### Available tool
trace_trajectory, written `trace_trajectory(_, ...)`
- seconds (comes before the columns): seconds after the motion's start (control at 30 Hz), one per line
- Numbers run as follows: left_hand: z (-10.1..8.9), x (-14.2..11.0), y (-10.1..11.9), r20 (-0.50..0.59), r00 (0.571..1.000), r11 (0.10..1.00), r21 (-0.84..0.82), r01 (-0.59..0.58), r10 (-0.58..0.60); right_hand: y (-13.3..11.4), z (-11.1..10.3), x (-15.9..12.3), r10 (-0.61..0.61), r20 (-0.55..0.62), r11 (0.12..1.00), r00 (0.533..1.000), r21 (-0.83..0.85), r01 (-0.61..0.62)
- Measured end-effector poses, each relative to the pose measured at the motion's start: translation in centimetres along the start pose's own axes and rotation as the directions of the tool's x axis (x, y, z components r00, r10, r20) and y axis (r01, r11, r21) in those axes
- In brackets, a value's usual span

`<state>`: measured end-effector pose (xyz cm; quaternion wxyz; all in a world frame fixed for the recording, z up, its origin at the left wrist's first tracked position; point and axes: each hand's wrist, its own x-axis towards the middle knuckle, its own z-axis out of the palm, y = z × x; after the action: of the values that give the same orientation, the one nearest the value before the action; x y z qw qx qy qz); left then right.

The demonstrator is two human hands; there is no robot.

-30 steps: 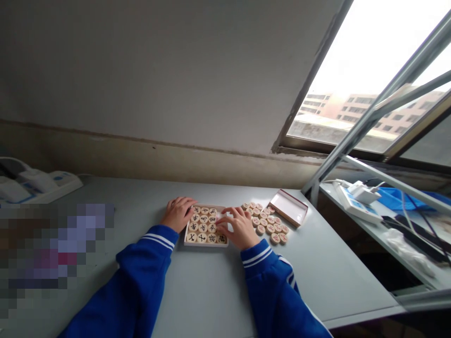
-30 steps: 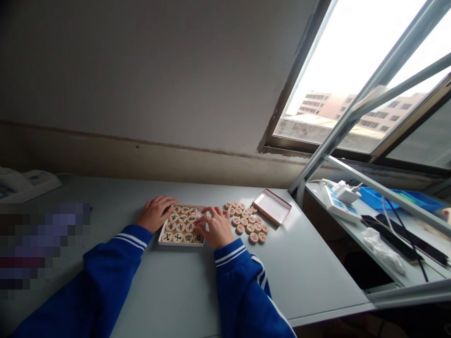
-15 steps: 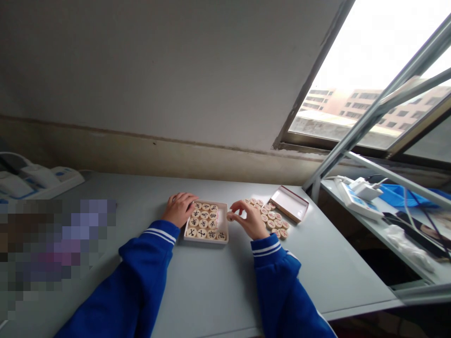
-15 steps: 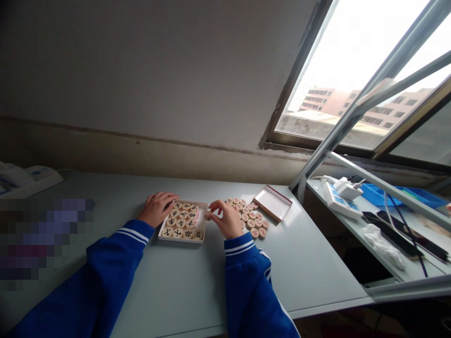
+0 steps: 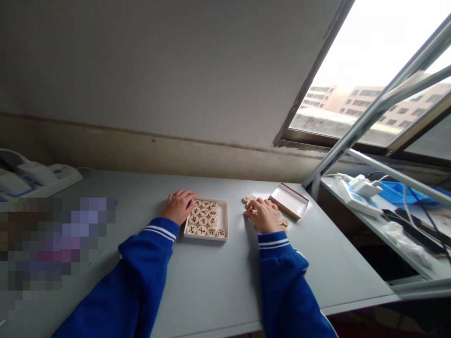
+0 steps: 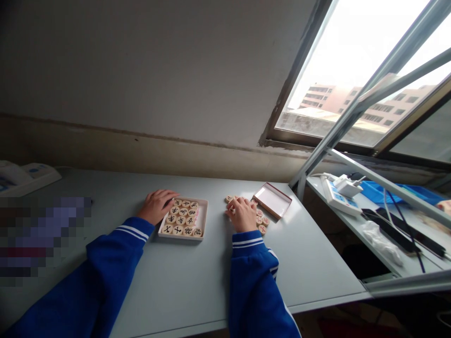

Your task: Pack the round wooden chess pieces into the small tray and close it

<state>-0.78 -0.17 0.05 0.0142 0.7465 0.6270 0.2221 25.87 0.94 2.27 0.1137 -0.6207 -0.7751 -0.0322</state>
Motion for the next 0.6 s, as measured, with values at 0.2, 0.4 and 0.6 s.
trace_trajectory(0.2, 0.2, 0.0, -0.1, -0.007, 1.000, 1.000, 0.018, -0.007, 0.007, -1.5, -0.3, -0.1, -0.140, -0.059, 0.966, 0.988, 0.210, 0.149)
trace_trajectory(0.4, 0.3, 0.0, -0.2, -0.021, 1.000, 1.000, 0.024, -0.009, 0.009, -4.8, 0.1, -0.9, -0.389, 0.020, 0.881, 0.921, 0.300, 0.366)
trace_trajectory(0.6, 0.2, -0.1, -0.2, -0.018, 1.000, 1.000, 0.026, -0.009, 0.009, -4.8, -0.1, -1.2, -0.415, 0.088, 0.869, 0.905, 0.335, 0.366)
